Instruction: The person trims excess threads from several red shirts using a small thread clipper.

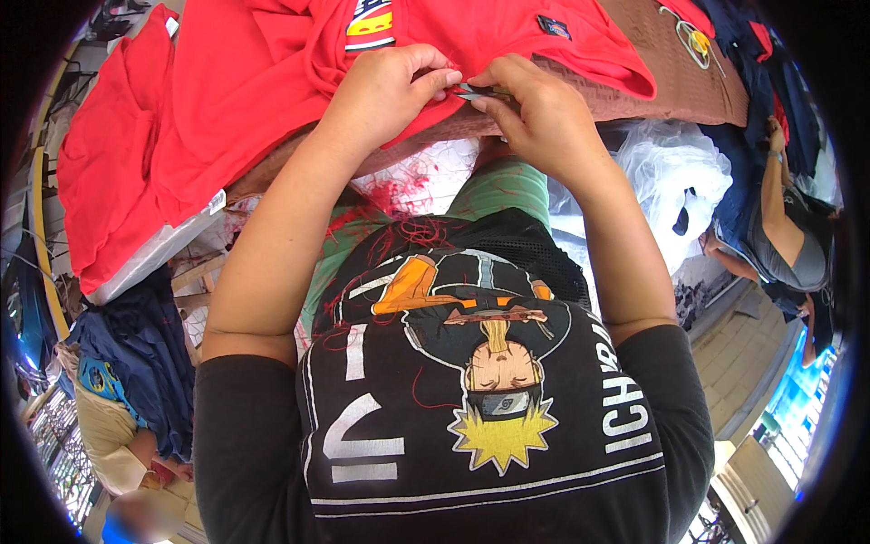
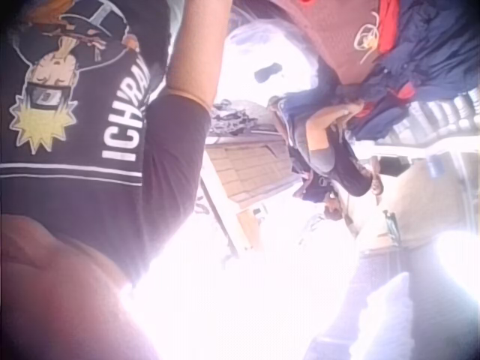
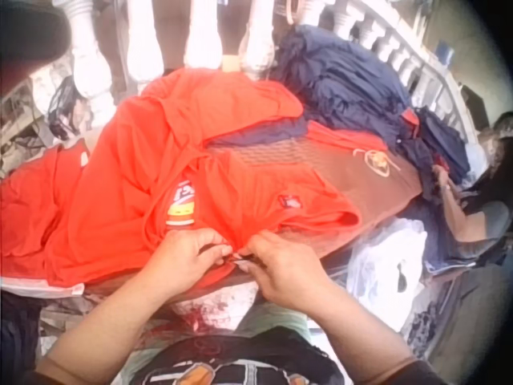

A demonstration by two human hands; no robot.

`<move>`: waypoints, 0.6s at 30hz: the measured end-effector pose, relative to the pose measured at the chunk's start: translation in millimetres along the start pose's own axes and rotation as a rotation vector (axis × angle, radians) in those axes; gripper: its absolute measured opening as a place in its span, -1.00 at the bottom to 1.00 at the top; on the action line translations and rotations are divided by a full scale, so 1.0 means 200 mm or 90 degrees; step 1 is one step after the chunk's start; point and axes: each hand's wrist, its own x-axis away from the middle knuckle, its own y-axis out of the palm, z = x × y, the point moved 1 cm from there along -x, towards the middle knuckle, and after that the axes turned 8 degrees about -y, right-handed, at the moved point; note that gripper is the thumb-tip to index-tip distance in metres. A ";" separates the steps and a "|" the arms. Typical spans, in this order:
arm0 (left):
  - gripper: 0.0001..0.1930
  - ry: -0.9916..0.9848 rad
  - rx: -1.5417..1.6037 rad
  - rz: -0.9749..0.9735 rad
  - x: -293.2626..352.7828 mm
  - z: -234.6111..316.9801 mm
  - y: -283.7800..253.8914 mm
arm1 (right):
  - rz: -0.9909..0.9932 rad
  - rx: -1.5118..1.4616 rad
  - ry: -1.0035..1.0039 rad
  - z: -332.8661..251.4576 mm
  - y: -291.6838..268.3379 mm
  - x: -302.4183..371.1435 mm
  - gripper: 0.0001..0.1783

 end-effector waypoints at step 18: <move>-0.76 0.113 0.082 0.026 0.10 0.14 -0.16 | 0.039 -0.236 0.171 0.07 0.05 -0.06 -0.73</move>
